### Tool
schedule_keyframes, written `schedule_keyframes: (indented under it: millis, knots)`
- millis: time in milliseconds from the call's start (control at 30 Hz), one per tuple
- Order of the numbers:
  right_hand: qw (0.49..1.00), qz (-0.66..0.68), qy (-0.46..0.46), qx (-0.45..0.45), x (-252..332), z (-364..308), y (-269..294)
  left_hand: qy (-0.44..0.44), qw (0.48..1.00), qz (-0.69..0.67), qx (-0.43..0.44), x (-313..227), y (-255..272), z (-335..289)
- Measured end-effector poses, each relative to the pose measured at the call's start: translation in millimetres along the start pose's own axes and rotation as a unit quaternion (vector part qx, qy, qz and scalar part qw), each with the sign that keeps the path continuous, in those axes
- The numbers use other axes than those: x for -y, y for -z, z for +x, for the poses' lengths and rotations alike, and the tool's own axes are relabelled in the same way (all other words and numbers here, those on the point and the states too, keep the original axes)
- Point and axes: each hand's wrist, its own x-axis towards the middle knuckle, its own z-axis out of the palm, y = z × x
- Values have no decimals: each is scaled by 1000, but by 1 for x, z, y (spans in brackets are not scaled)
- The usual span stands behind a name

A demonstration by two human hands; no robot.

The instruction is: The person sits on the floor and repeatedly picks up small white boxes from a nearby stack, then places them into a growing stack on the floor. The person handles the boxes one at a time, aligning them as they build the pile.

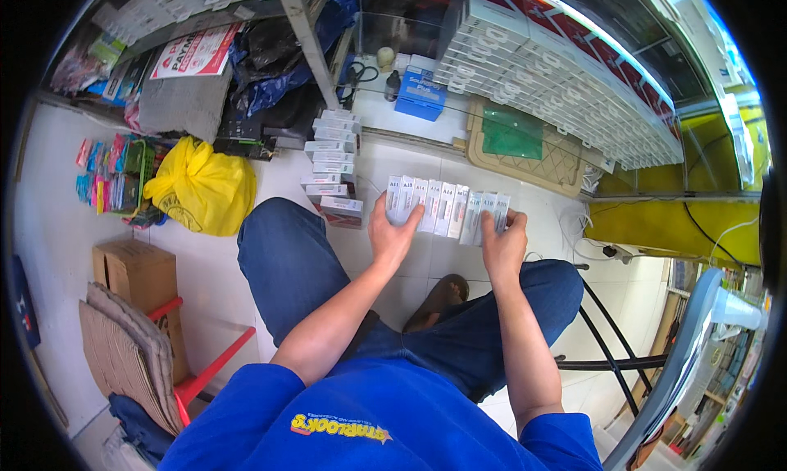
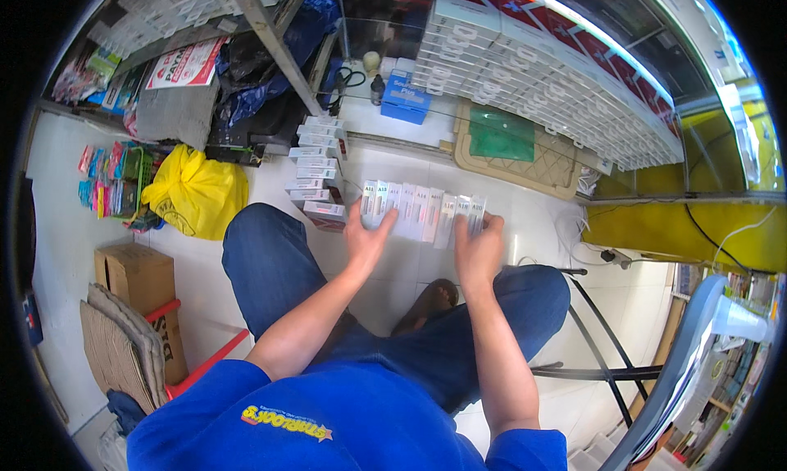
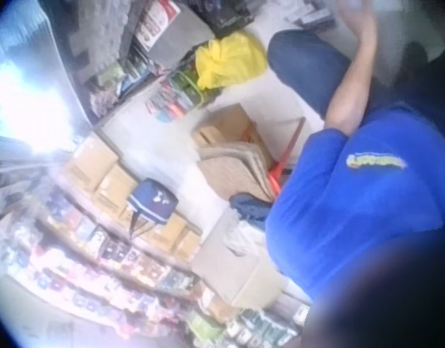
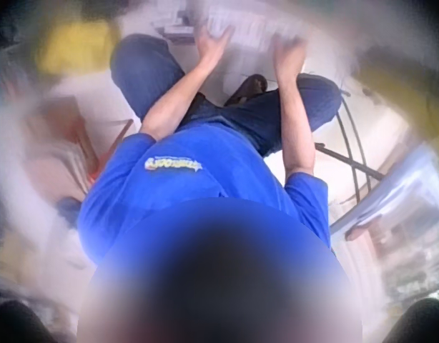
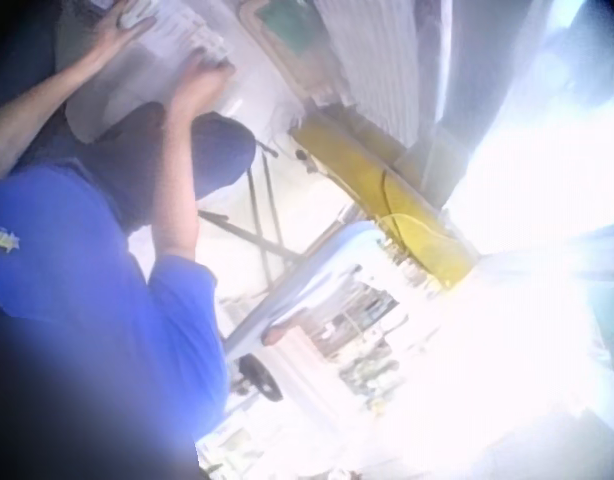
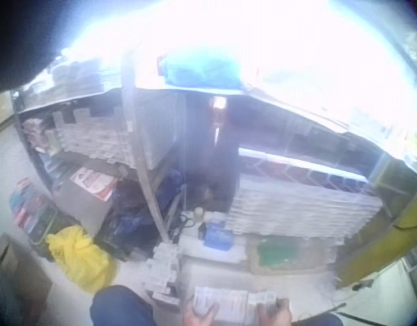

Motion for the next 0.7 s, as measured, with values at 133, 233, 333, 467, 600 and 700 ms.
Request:
schedule_keyframes:
  millis: [133,233,333,467,600,700]
  knots:
    - [996,31,-80,-4,-31,-20,-6,-91,994,32,49,-1,2,15]
    - [989,80,-123,-19,-44,-30,-25,-130,986,61,86,-14,11,34]
    - [959,173,-225,7,-40,-46,-44,-154,975,93,133,-29,27,57]
    - [872,340,-349,34,-19,-69,-85,-235,926,168,244,-40,32,128]
    - [783,447,-424,82,-3,-74,-162,-314,834,239,386,-33,6,207]
    - [745,478,-447,133,10,-81,-209,-260,833,233,430,-23,-23,231]
